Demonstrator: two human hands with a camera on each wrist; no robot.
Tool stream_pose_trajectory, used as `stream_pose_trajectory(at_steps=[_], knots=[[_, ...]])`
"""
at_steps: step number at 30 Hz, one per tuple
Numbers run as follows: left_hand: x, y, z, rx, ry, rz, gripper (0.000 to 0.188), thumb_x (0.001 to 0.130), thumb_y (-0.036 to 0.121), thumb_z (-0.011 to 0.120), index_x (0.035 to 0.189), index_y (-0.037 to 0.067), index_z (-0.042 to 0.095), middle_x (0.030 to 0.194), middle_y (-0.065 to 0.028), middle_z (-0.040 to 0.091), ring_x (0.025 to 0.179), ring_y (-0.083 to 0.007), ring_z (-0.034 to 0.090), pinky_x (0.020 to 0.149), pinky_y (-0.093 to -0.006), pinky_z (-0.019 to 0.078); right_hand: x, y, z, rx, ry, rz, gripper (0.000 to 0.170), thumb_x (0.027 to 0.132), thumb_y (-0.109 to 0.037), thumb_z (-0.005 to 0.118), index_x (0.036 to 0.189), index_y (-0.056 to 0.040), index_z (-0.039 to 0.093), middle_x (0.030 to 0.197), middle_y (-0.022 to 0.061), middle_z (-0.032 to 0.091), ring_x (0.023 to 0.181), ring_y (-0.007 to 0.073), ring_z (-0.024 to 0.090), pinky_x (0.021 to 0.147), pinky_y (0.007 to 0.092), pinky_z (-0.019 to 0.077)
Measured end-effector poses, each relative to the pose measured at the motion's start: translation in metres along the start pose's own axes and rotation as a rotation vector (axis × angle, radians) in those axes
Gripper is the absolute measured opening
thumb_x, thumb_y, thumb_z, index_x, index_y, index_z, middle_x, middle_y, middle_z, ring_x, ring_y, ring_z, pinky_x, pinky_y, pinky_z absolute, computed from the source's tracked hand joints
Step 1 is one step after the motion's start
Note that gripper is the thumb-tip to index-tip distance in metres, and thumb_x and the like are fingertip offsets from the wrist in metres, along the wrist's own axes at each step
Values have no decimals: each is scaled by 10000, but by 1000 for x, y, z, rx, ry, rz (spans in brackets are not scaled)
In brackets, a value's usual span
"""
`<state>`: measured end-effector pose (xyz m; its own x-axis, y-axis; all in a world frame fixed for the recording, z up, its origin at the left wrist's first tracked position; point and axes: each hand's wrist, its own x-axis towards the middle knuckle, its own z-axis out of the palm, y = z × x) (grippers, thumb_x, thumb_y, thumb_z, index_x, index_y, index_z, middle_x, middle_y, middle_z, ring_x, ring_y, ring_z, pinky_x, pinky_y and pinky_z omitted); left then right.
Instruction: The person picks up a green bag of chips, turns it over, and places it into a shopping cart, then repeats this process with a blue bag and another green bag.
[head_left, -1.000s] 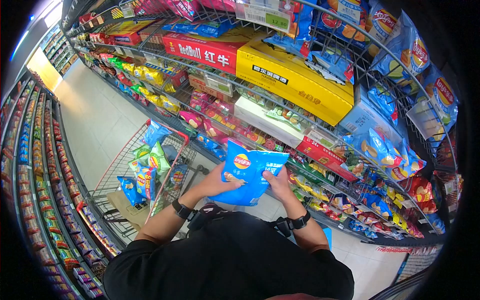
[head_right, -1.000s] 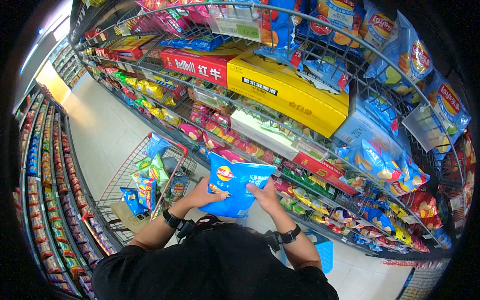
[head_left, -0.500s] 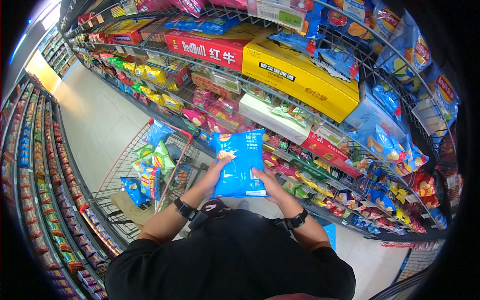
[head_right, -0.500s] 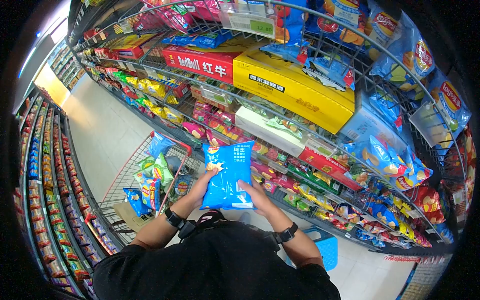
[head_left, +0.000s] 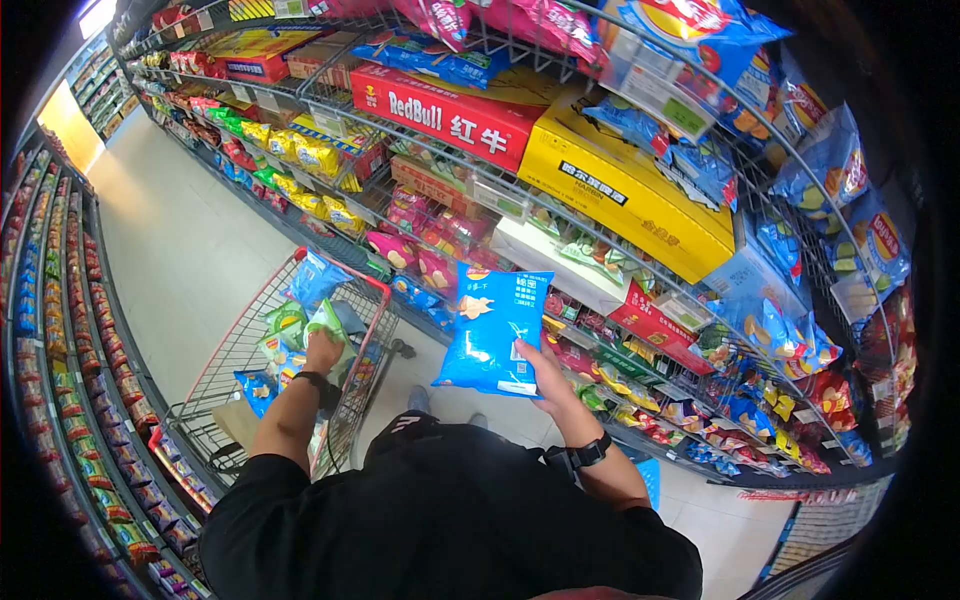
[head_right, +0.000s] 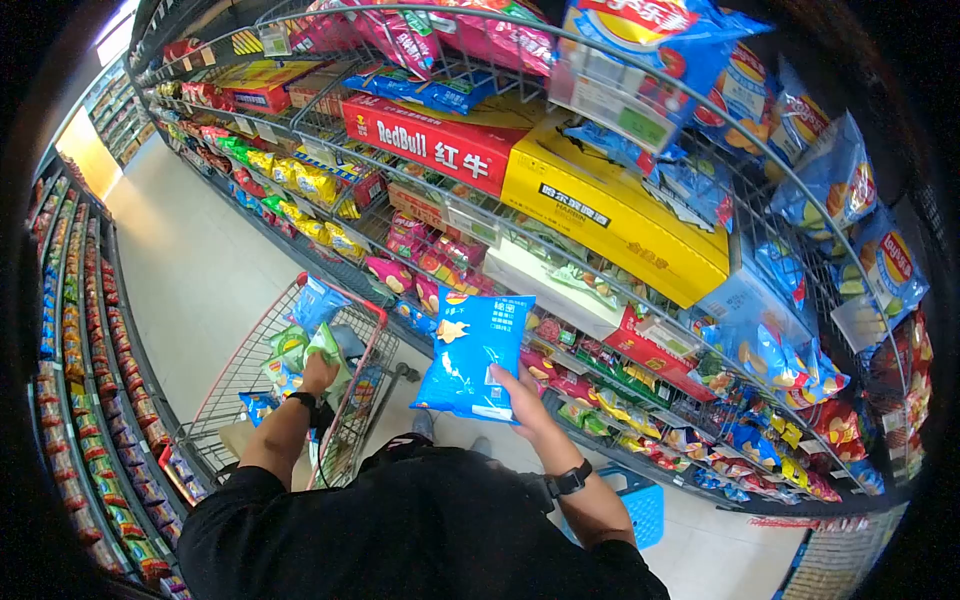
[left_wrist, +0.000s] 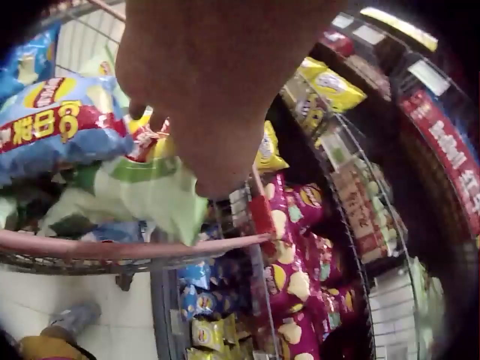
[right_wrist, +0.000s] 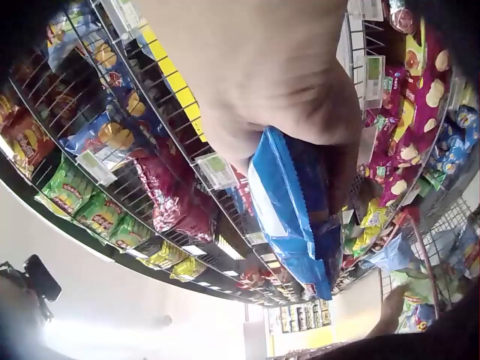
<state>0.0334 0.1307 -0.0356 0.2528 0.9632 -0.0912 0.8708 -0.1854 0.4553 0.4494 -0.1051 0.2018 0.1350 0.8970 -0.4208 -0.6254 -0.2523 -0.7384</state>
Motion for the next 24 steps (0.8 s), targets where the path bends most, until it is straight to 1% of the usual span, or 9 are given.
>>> stream_pose_trajectory(at_steps=[1,4,6,8,11,14,17,20,24], knots=[[1,-24,10,-154,-292,-51,688,746,232,704,1283,-70,399,1283,-288,457,1183,-423,474,997,-471,403,2,-1,7,0,11,-8,565,911,-232,626,1371,-44,357,1217,115,556,1049,214,594,868,368,527],[-34,27,-20,-12,-155,-107,606,756,188,682,1255,-58,441,1248,-272,482,1174,-416,476,989,-450,408,13,0,17,-23,40,-21,548,913,-237,625,1356,-37,372,1201,115,567,1031,208,603,861,358,525],[-29,29,-14,-76,-2,43,556,767,171,661,1239,-47,465,1231,-266,492,1145,-419,492,978,-444,417,21,2,19,-26,73,6,543,914,-242,625,1349,-33,377,1201,116,567,1031,205,602,859,353,523],[-20,59,-25,-110,127,227,515,779,141,630,1239,-35,481,1219,-262,497,1114,-420,505,974,-441,420,29,2,23,-48,88,11,541,914,-246,628,1343,-29,381,1201,115,567,1030,202,601,858,350,521],[-7,88,-10,-407,-100,254,496,785,144,621,1229,-36,490,1226,-262,502,1153,-429,481,991,-444,409,37,6,33,-70,108,5,541,913,-248,633,1337,-25,383,1198,113,568,1028,198,599,859,350,519],[0,67,53,-296,-74,201,502,787,149,616,1237,-30,486,1244,-273,501,1186,-433,466,999,-449,405,48,4,49,-88,140,16,540,912,-244,635,1336,-24,382,1195,112,568,1027,197,597,859,352,519],[3,73,47,-258,-262,118,588,780,169,625,1302,-20,431,1281,-296,478,1208,-436,457,1002,-459,405,50,2,60,-119,178,6,546,910,-236,638,1342,-29,377,1197,110,567,1029,201,596,856,354,521],[11,70,43,-511,-263,95,699,771,186,636,1376,-12,346,1277,-309,487,1177,-444,488,987,-470,417,52,-1,63,-127,192,4,560,908,-227,640,1359,-39,366,1203,106,564,1032,205,594,853,356,522],[17,60,54,-369,-339,79,744,765,178,633,1407,3,301,1237,-304,529,1120,-461,528,956,-477,437,52,6,59,-109,254,18,569,907,-218,639,1373,-48,360,1208,104,562,1035,207,594,854,357,522]])
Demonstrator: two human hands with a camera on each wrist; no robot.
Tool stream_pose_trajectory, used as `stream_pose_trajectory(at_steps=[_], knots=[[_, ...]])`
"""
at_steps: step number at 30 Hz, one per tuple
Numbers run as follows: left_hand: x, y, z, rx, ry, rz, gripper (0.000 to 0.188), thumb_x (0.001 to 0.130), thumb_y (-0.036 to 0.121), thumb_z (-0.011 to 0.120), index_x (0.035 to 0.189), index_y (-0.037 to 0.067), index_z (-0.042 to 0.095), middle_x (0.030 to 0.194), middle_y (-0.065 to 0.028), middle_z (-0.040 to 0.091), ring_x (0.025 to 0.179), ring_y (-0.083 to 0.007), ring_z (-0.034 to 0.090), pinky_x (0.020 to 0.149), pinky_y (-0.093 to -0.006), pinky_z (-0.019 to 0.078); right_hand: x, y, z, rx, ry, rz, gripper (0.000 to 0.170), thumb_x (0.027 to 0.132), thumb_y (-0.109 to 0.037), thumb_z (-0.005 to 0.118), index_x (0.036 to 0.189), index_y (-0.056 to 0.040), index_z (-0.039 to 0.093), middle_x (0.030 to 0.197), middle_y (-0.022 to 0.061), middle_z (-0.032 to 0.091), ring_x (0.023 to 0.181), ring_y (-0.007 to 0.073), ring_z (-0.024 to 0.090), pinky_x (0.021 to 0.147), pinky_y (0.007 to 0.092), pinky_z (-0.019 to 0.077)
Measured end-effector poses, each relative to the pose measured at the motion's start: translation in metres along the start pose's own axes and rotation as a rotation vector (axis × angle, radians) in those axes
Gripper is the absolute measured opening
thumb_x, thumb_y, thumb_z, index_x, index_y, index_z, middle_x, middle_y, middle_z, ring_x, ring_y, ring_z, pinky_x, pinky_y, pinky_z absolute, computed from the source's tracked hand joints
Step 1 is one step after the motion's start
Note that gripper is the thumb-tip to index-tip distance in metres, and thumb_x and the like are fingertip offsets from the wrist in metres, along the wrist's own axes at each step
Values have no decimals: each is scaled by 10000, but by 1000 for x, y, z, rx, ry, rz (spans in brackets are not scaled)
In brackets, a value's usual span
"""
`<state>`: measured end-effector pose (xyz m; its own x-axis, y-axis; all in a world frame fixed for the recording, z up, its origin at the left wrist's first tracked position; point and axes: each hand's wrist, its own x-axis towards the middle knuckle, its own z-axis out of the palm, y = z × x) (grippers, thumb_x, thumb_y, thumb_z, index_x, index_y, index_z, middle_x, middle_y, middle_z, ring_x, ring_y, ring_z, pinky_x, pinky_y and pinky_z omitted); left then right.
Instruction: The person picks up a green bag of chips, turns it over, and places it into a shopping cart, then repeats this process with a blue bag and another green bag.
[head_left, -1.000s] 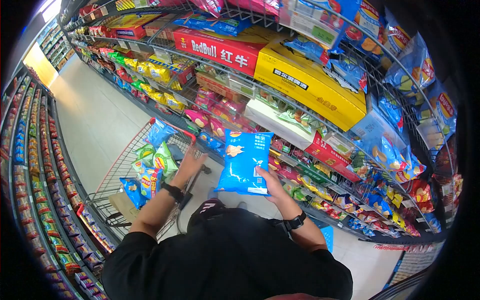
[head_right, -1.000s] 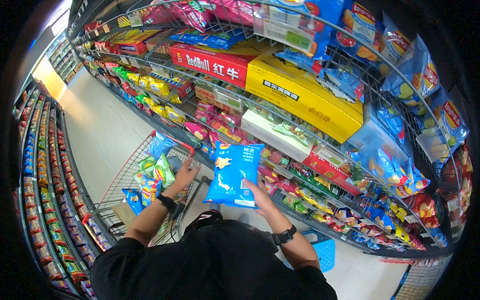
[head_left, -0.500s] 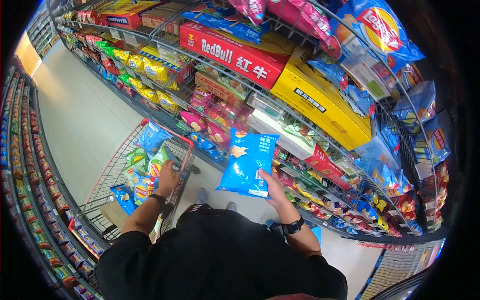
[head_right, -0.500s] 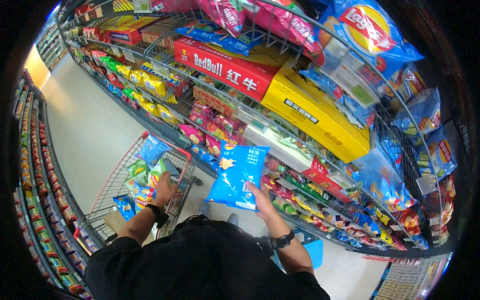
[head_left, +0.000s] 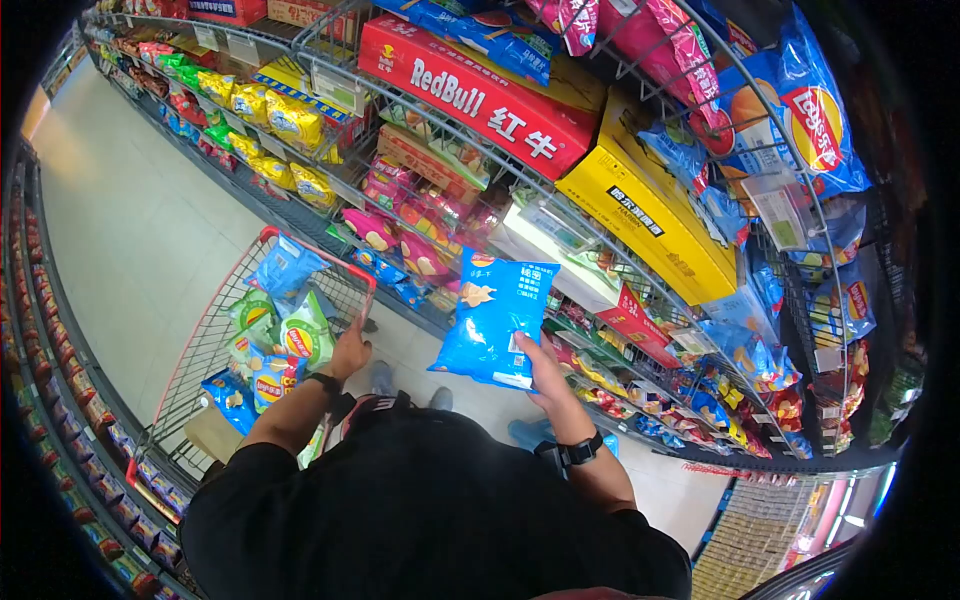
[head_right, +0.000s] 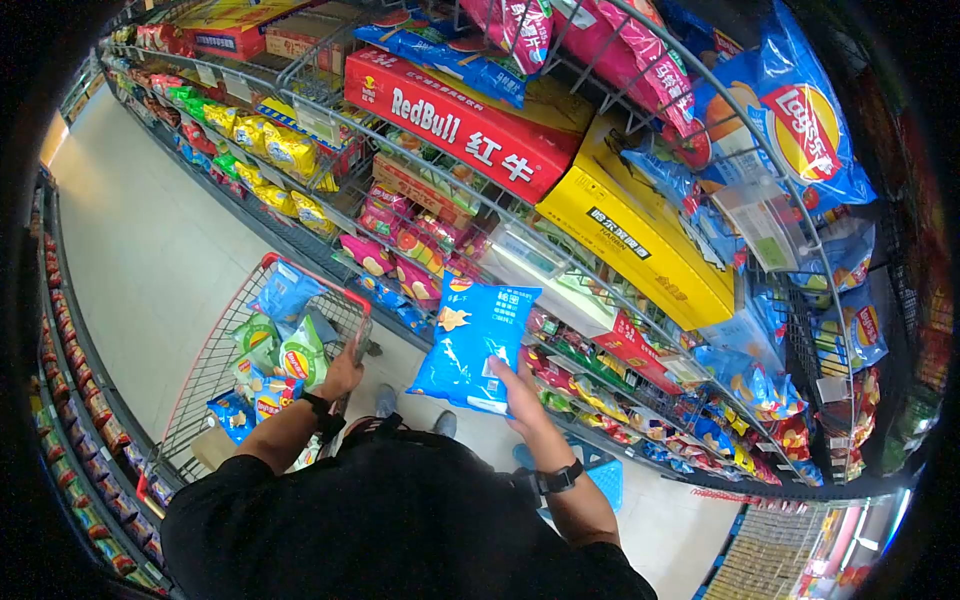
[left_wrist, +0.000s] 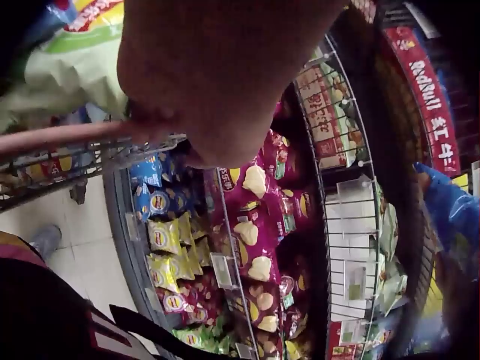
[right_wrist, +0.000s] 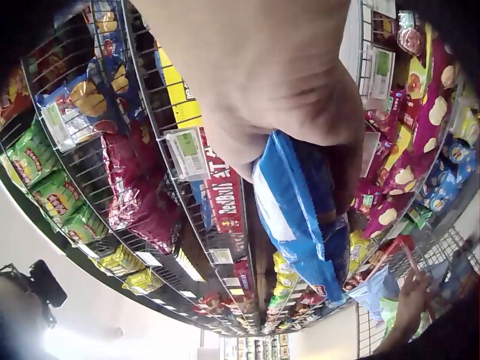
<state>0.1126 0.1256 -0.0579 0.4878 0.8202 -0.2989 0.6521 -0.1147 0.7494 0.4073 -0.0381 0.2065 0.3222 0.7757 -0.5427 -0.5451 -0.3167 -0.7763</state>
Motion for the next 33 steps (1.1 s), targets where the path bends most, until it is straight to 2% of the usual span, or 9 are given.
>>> stream_pose_trajectory(at_steps=[5,8,11,14,17,19,23,29,33], knots=[[2,-5,15,-21,-152,57,732,788,269,635,1404,9,337,1242,-314,524,1116,-447,540,948,-462,445,10,2,16,-36,-26,8,551,896,-217,647,1345,-33,387,1205,108,561,1035,204,593,862,357,518],[1,15,13,-39,-392,34,701,845,352,594,1396,-5,349,1242,-296,540,1129,-380,569,965,-429,446,38,26,22,-149,-71,16,555,876,-223,668,1314,-5,405,1190,114,568,1038,202,589,875,352,508],[1,53,3,-538,-216,-19,661,914,410,544,1405,11,352,1250,-227,569,1114,-319,593,974,-431,448,68,48,34,-512,-106,-133,600,859,-248,690,1318,4,397,1184,126,570,1042,216,586,879,350,499],[-3,94,-19,-1745,-446,-324,592,964,431,488,1393,38,380,1261,-155,575,1090,-271,598,964,-432,459,80,60,58,-620,-178,-127,656,839,-264,715,1337,11,389,1202,143,567,1055,213,579,890,349,491],[-14,124,-46,-1510,-352,-349,572,953,436,531,1372,69,405,1261,-129,572,1063,-279,608,926,-415,487,78,66,74,-708,-211,-99,677,853,-287,703,1362,3,364,1215,150,566,1066,218,577,907,357,482],[-7,114,-53,-1322,-209,-205,545,928,382,590,1336,56,431,1243,-126,579,1039,-264,617,899,-394,503,80,66,74,-761,-204,-73,672,865,-287,690,1377,-17,350,1220,147,566,1070,223,577,909,369,481],[4,98,-100,-726,151,-118,516,847,264,711,1249,24,494,1191,-123,598,998,-251,632,826,-366,527,66,57,54,-548,-194,-31,622,885,-266,653,1379,-41,350,1314,169,506,1086,210,572,859,348,492],[0,115,-137,43,459,271,560,694,149,779,1189,40,540,1131,-176,577,1026,-357,577,873,-405,477,46,42,-2,-342,-80,4,471,887,-178,625,1305,-71,437,1236,97,577,1018,203,609,844,342,496],[10,74,-94,290,262,303,583,669,166,776,1201,94,550,1147,-178,564,1091,-366,527,935,-447,434,29,33,-32,-265,11,-78,407,890,-116,595,1275,-69,469,1184,85,608,990,198,624,835,333,501]])
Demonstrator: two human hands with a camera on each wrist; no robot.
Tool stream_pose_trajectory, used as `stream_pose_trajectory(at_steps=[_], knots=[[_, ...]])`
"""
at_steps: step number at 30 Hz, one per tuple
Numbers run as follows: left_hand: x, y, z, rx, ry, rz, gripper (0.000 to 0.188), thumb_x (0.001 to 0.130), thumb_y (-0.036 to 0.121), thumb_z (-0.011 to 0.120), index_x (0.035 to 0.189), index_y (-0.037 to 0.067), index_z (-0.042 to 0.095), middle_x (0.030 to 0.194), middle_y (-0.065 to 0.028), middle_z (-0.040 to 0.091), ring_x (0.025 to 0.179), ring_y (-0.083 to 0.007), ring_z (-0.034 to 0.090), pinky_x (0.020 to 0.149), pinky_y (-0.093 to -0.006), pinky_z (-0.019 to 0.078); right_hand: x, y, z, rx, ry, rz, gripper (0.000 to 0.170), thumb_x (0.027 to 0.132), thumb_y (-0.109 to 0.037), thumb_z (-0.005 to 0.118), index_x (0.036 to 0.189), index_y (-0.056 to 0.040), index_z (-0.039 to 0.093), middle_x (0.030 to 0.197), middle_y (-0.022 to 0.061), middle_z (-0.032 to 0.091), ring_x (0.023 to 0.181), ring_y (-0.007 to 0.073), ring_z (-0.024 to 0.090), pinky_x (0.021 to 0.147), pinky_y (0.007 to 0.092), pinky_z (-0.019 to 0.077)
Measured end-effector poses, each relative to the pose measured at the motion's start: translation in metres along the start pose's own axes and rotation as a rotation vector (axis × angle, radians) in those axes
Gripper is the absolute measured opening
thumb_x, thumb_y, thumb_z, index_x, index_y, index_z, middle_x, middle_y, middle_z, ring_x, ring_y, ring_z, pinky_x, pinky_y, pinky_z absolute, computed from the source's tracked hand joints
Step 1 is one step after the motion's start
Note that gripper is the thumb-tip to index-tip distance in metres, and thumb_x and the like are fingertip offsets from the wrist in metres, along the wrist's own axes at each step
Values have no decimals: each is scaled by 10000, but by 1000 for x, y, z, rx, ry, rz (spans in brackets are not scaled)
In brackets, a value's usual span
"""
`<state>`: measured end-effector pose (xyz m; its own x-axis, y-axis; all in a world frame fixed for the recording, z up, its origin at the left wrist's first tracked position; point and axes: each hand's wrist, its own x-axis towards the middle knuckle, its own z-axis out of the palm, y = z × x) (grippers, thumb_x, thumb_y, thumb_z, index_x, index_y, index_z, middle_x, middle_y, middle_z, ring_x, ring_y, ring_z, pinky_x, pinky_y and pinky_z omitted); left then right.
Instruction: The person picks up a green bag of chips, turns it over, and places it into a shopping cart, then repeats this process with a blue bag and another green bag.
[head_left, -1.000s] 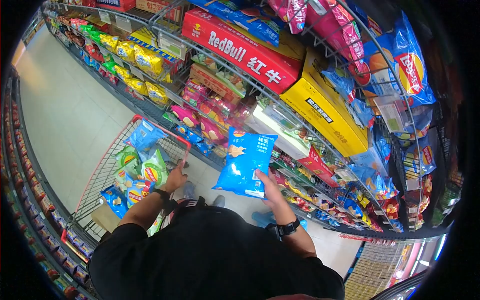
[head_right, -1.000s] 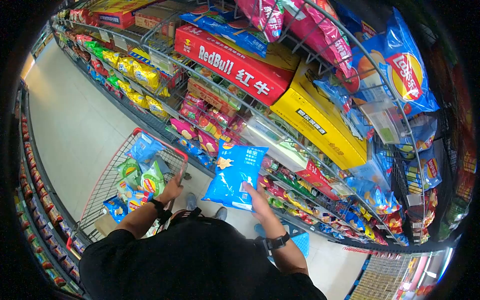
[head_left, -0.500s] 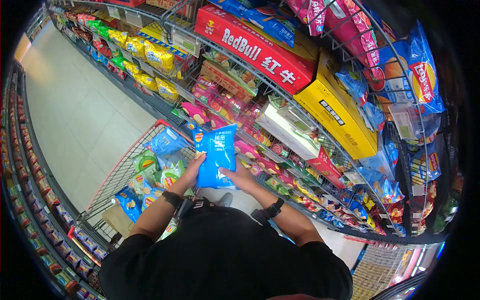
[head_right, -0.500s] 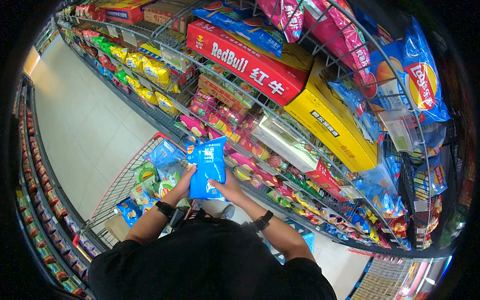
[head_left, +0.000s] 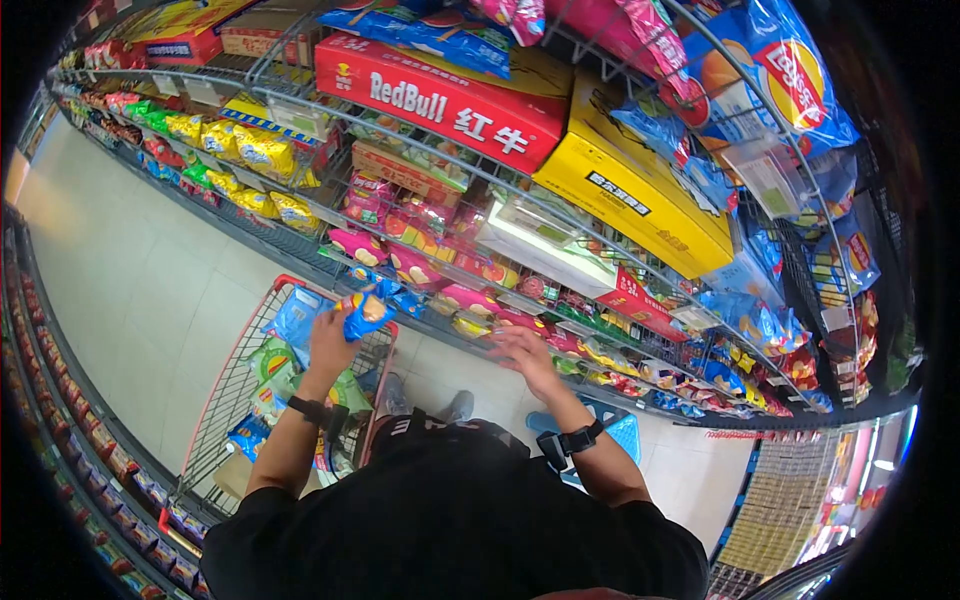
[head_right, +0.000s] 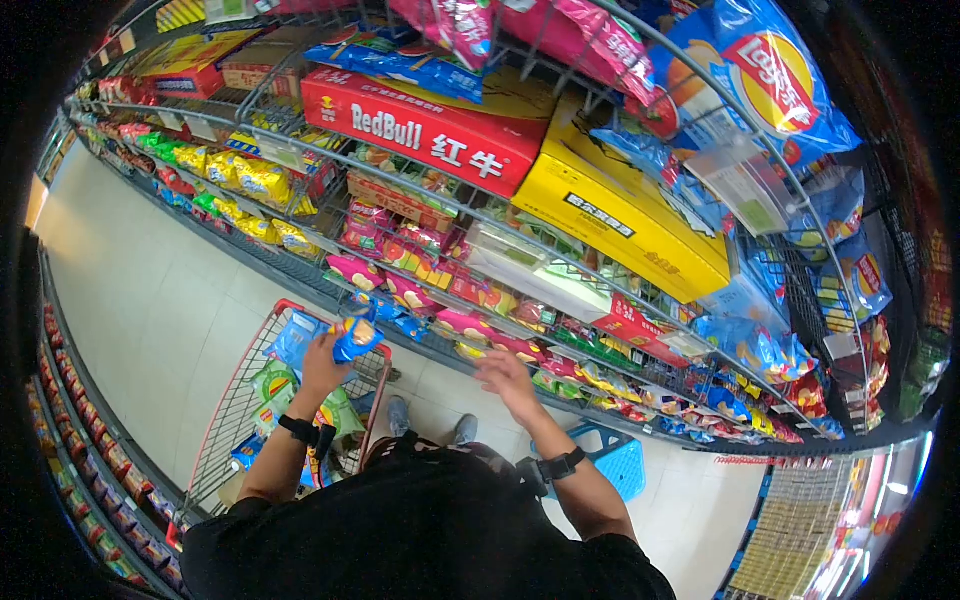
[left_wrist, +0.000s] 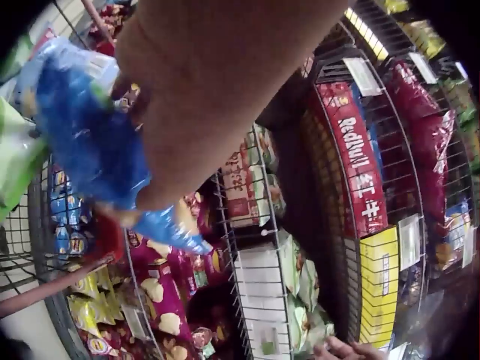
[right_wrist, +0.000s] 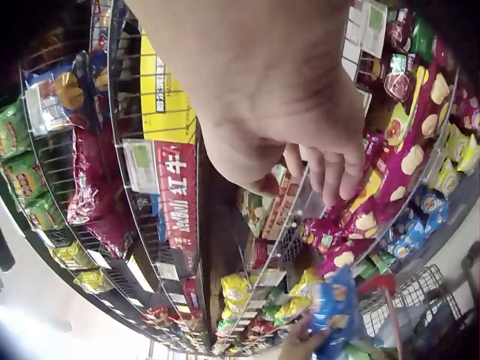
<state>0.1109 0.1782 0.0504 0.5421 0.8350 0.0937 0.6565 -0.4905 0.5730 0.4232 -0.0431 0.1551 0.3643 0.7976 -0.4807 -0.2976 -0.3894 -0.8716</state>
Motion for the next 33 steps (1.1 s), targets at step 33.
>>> stream_pose_trajectory(at_steps=[33], knots=[[72,580,29,-161,47,811,433,830,293,649,1197,71,591,1188,-139,618,1106,-329,576,931,-418,461,-200,-205,-348,-1027,1010,-1085,396,718,-31,714,1102,-33,616,1169,130,613,1168,337,521,1017,419,380]])
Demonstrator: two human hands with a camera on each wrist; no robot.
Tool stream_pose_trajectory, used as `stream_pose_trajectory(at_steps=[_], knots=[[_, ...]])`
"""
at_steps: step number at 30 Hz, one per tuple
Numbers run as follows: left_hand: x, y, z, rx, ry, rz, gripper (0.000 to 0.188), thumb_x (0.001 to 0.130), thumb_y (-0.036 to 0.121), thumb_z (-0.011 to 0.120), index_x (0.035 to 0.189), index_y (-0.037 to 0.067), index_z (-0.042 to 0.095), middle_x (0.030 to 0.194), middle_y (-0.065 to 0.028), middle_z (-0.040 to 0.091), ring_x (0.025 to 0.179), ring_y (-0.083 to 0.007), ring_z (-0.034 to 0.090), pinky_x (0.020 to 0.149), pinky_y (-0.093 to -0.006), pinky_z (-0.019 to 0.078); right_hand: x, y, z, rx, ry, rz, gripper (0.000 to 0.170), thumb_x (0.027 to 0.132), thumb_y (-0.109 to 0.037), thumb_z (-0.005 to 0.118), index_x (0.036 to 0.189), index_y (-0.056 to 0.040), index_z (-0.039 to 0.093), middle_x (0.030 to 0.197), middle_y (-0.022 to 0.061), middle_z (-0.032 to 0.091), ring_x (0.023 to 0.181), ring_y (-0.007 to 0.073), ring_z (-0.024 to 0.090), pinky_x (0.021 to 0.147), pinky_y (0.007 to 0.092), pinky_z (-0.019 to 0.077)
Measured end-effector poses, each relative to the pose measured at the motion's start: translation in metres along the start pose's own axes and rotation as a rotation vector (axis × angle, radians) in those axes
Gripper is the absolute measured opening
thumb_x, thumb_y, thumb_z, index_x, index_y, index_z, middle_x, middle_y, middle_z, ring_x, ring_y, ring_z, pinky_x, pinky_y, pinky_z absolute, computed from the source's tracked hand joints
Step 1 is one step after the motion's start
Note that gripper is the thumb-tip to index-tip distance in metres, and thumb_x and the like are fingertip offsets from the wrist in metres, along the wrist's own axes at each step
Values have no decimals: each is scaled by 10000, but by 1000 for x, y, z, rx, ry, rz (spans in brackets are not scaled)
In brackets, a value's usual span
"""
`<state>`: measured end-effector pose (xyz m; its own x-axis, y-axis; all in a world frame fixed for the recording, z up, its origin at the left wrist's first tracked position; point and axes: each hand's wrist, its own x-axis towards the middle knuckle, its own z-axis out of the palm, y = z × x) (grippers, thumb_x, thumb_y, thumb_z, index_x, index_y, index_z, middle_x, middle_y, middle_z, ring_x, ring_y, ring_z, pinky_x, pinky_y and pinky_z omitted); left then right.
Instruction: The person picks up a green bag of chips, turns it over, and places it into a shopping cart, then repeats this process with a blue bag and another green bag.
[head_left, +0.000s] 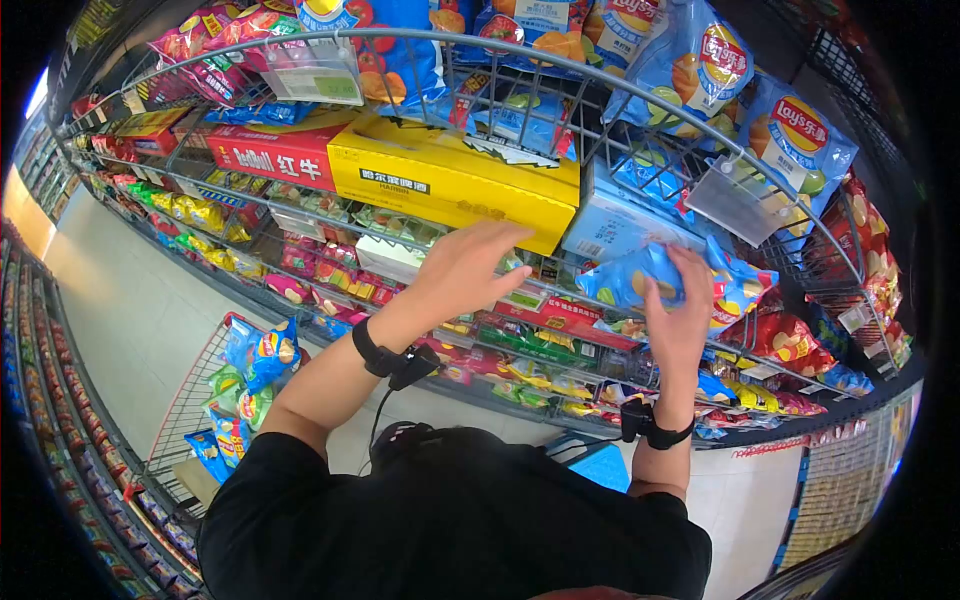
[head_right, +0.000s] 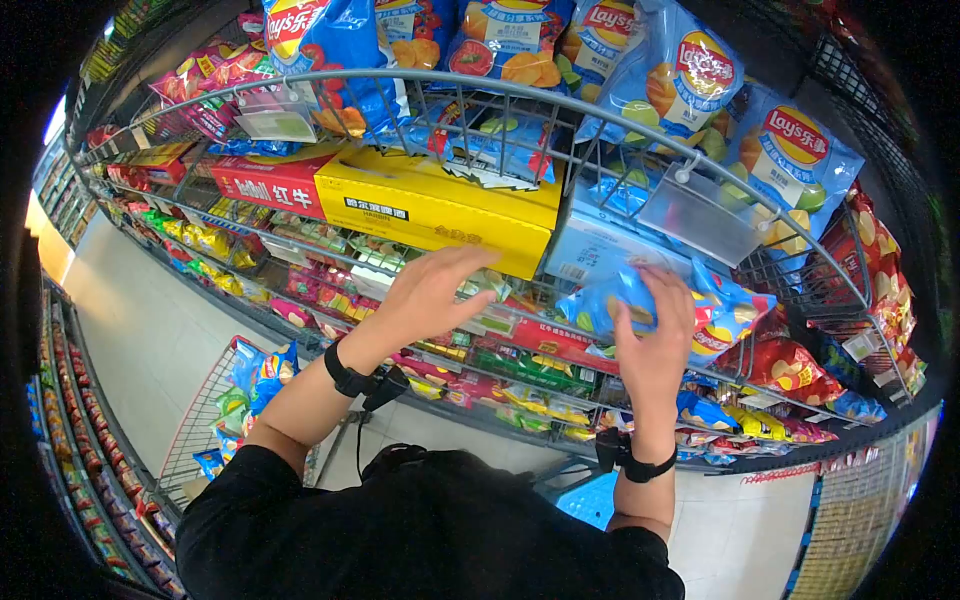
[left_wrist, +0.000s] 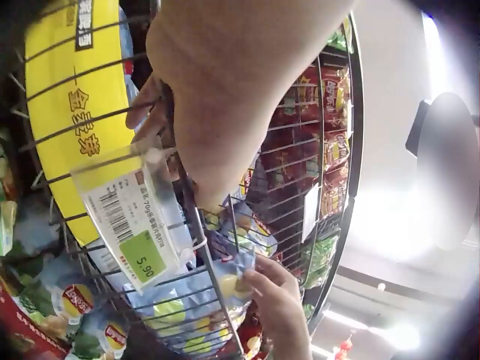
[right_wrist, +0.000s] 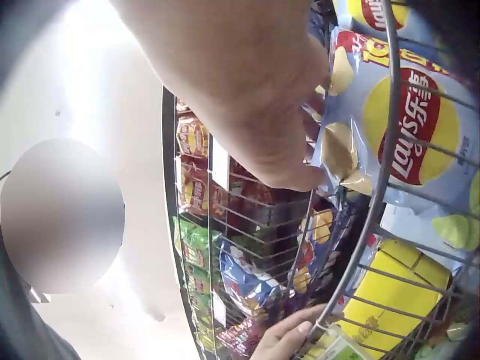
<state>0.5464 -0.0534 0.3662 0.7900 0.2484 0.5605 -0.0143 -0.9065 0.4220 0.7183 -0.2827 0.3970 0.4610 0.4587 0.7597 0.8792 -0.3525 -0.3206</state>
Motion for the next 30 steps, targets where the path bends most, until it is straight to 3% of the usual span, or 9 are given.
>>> stream_pose_trajectory(at_steps=[6,9,14,16,19,20,23,27,30], knots=[[-4,-3,3,31,-51,-59,348,836,320,634,1075,67,653,1095,-127,660,1002,-328,623,862,-418,494,-4,15,-21,-48,-16,19,260,739,-5,695,992,-24,635,996,129,635,998,318,568,1019,410,371],[-9,-9,5,18,1,25,340,832,290,644,1092,71,649,1119,-124,651,1037,-317,610,891,-411,481,-11,14,-19,-16,81,-74,173,747,16,684,905,-29,631,916,108,634,908,286,588,1032,447,355],[-28,1,-23,-221,98,133,543,772,230,719,1262,75,543,1309,-134,536,1208,-319,505,1002,-416,410,-21,-41,-26,93,404,-313,210,733,111,629,864,-51,612,861,73,604,844,256,589,1049,582,328],[-43,6,-33,-268,91,234,749,703,223,787,1354,76,447,1402,-157,442,1279,-346,438,1044,-433,376,-34,-61,-27,151,485,-378,235,730,138,596,849,-65,580,850,54,568,854,248,576,1049,619,327],[-62,21,-49,-323,36,322,808,659,215,816,1360,80,435,1398,-173,443,1276,-355,441,1047,-436,374,-53,-102,-31,217,279,-484,222,785,3,685,883,-114,524,853,34,547,855,224,558,1030,616,339],[-69,24,-53,-341,36,293,830,648,215,826,1363,80,427,1396,-174,444,1271,-358,447,1043,-435,380,-59,-115,-28,225,235,-466,272,756,-25,722,885,-154,521,859,8,547,860,206,560,1047,578,338],[-92,28,-66,-386,41,203,894,614,216,857,1372,78,403,1391,-178,449,1259,-367,464,1032,-434,395,-74,-143,-20,286,151,-498,348,689,-15,739,930,-215,586,905,-53,581,905,170,576,1089,529,283],[-126,20,-65,-461,64,154,913,609,231,852,1378,67,388,1390,-178,435,1246,-362,466,1024,-437,398,-84,-187,-5,374,27,-529,364,648,0,747,906,-233,640,920,-59,618,922,153,584,1057,478,301],[-154,10,-76,-672,-28,-195,820,636,199,844,1334,61,436,1256,-157,544,1159,-271,548,975,-383,439,-78,-215,19,425,-93,-408,305,661,-26,757,924,-160,680,1003,11,645,994,225,594,1029,529,331]])
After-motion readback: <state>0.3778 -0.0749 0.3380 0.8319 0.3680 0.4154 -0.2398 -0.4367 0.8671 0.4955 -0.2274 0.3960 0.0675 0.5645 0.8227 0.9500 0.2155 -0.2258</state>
